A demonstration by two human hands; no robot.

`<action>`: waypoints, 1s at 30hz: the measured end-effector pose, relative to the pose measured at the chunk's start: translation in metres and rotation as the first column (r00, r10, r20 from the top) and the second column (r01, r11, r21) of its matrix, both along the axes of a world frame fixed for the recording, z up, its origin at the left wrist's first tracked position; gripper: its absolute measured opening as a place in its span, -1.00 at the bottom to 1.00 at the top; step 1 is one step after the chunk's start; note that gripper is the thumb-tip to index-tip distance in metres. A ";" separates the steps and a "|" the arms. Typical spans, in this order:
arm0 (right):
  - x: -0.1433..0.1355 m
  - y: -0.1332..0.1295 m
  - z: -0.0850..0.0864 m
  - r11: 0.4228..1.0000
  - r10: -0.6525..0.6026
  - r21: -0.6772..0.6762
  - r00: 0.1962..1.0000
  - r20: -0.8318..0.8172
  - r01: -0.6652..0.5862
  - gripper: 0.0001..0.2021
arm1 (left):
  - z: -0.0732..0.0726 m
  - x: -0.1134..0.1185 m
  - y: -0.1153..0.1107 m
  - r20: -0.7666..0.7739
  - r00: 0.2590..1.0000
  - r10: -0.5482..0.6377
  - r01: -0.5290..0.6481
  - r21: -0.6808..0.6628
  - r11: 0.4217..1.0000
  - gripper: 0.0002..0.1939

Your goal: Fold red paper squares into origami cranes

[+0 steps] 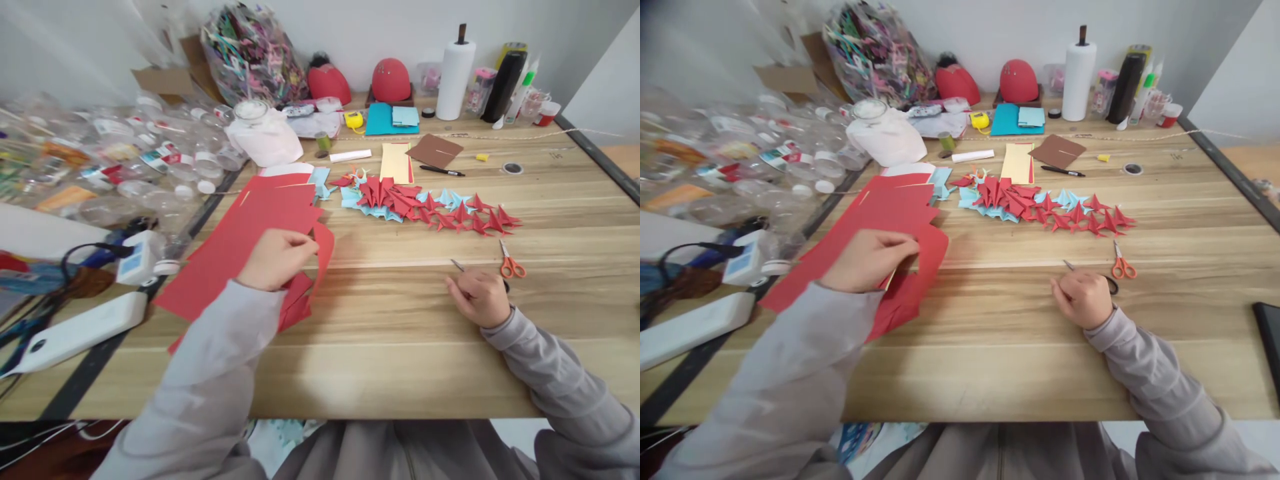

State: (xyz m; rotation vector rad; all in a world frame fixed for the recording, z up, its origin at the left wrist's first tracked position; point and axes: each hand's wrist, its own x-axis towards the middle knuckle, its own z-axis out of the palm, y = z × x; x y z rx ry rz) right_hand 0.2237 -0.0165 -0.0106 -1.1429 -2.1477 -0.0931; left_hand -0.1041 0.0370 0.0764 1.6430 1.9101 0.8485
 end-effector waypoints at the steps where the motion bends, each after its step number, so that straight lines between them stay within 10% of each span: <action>1: 0.000 0.000 0.000 1.000 0.005 0.005 1.000 0.006 -0.005 -0.61 | 0.007 -0.004 -0.001 0.016 0.999 0.037 -0.035 -0.078 0.996 -0.83; 7: 0.000 0.001 -0.002 1.000 0.012 0.011 1.000 0.006 -0.012 -0.61 | 0.030 -0.006 -0.012 0.261 0.960 0.098 -0.158 0.223 0.962 -0.90; 12: -0.001 0.002 -0.003 1.000 -0.002 -0.013 1.000 0.003 0.002 -0.61 | 0.018 0.025 -0.022 -0.163 0.955 -0.249 0.297 0.473 0.829 -0.85; 16: -0.001 0.002 0.000 1.000 0.004 0.020 1.000 -0.027 -0.003 -0.60 | -0.007 0.065 -0.035 -0.381 0.618 -0.688 0.779 0.173 0.603 -0.80; 21: -0.001 -0.001 0.006 0.998 -0.013 0.059 0.994 -0.106 0.019 -0.59 | -0.009 0.093 -0.056 0.192 0.175 -0.966 0.979 0.065 0.191 -0.84; 23: -0.001 -0.002 0.009 0.999 -0.021 0.037 0.988 -0.153 0.027 -0.58 | -0.002 0.090 -0.055 0.316 0.243 -0.917 0.955 0.091 0.284 -0.83; 26: -0.001 -0.004 0.011 0.996 -0.026 -0.084 0.969 -0.247 0.005 -0.58 | -0.003 0.080 -0.043 0.513 0.502 -0.696 0.777 0.086 0.624 -0.85; 30: -0.004 -0.005 0.013 0.932 -0.025 -0.330 0.882 -0.471 -0.150 -0.63 | -0.022 0.073 -0.032 0.749 0.547 -0.373 0.540 0.025 0.841 -0.79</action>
